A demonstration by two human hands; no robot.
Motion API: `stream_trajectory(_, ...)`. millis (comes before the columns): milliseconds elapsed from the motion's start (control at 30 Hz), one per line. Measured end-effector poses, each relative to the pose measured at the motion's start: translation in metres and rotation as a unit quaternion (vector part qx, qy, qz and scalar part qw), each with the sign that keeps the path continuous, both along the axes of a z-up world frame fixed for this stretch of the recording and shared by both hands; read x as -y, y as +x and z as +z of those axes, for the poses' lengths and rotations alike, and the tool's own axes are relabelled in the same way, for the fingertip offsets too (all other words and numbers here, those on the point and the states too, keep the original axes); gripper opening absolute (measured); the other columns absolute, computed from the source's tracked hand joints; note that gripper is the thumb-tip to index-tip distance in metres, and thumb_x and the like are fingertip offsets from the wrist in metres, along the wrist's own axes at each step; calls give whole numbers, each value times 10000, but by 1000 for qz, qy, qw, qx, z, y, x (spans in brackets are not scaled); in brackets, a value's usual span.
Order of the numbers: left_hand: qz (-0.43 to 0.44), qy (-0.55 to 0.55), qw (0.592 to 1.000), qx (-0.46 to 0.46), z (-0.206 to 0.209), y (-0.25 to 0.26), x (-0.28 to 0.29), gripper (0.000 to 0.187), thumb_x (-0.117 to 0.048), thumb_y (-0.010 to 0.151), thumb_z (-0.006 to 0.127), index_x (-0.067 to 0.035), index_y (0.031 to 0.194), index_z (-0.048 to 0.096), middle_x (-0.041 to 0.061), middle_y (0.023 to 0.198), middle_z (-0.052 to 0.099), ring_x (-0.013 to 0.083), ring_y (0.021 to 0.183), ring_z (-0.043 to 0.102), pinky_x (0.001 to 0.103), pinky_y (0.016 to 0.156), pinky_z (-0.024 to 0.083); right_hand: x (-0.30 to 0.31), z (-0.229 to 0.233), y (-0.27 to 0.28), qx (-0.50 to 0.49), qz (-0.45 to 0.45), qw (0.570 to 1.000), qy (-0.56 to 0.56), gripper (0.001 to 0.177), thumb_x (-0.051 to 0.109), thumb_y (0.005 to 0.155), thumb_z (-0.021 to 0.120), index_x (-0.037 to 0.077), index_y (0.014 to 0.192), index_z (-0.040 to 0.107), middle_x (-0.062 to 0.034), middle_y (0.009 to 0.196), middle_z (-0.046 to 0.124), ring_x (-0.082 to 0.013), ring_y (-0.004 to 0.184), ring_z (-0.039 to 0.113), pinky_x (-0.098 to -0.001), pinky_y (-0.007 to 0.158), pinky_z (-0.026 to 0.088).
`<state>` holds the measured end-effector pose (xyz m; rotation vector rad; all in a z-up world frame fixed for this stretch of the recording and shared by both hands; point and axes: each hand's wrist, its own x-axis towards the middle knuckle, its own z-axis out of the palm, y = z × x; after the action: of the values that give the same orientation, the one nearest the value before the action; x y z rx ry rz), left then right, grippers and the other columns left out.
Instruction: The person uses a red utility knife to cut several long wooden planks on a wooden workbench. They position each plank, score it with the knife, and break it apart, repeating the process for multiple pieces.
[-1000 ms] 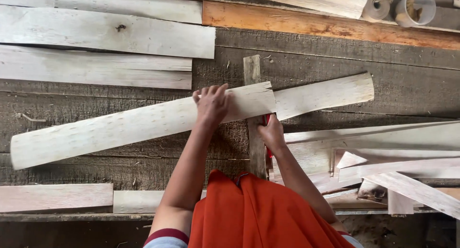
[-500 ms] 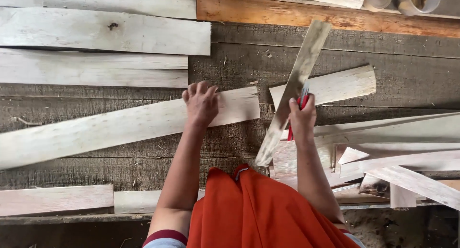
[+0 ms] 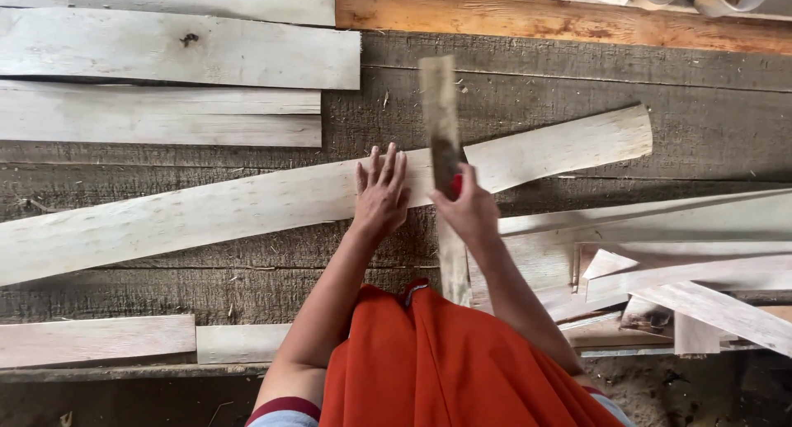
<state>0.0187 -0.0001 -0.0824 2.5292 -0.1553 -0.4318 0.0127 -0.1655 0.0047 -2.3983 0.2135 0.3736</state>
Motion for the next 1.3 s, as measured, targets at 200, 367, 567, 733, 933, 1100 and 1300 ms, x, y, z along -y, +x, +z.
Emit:
stream_trajectory(200, 21, -47, 991, 121, -66, -3, -8, 743, -123, 947, 483, -229, 1644, 250, 6, 1723, 158, 286, 1576, 114, 569, 1240, 70, -23, -18, -1, -64, 141, 974, -167, 773, 389, 931, 659, 105, 1560, 313, -316, 1328, 560, -418, 969, 720, -535, 752, 623)
stream_trajectory(367, 15, -27, 990, 140, -47, -5, -6, 687, -286, 927, 575, -236, 1587, 389, 18, 1690, 263, 326, 1561, 166, 616, 1221, 121, -20, -13, -30, -86, 146, 971, -168, 793, 272, 884, 707, 89, 1549, 315, -332, 1345, 510, -362, 823, 738, -458, 650, 635)
stream_trajectory(567, -16, -10, 994, 111, -63, -1, -11, 824, -407, 857, 697, -251, 1594, 362, 11, 1712, 178, 361, 1568, 102, 666, 1213, 95, -20, -22, -45, -87, 130, 980, -123, 838, 166, 865, 676, 66, 1579, 248, -318, 1295, 517, -366, 833, 737, -450, 675, 625)
stream_trajectory(733, -32, -5, 995, 91, -60, 1, -12, 869, -415, 839, 725, -234, 1599, 344, 29, 1717, 146, 383, 1566, 78, 692, 1203, 99, -19, -34, -48, -89, 119, 983, -108, 880, 327, 884, 732, 70, 1582, 261, -300, 1263, 530, -406, 868, 727, -504, 735, 619)
stream_trajectory(933, -42, -13, 996, 77, -51, 0, -12, 872, -413, 843, 729, -195, 1593, 343, 9, 1716, 153, 401, 1566, 35, 707, 1199, 77, -16, -43, -48, -76, 141, 976, -147, 929, 253, 876, 741, 132, 1616, 193, -262, 1258, 525, -248, 731, 699, -287, 527, 558)
stream_trajectory(1100, -47, -15, 997, 54, -40, 3, -14, 866, -518, 887, 681, -209, 1607, 311, 3, 1717, 138, 399, 1564, 5, 709, 1200, 59, -6, -52, -42, -134, 112, 980, -95, 993, 612, 861, 706, 269, 1629, 178, -199, 1379, 470, -465, 1136, 644, -609, 917, 548)
stream_trajectory(1300, -58, -18, 997, 53, -21, 0, -14, 811, -474, 920, 668, -214, 1608, 325, 34, 1721, 127, 424, 1560, -6, 715, 1184, 52, 47, -64, -10, -69, -31, 997, 36, 512, 356, 1006, 614, 92, 1419, 466, -192, 1094, 613, -389, 943, 681, -512, 824, 572)
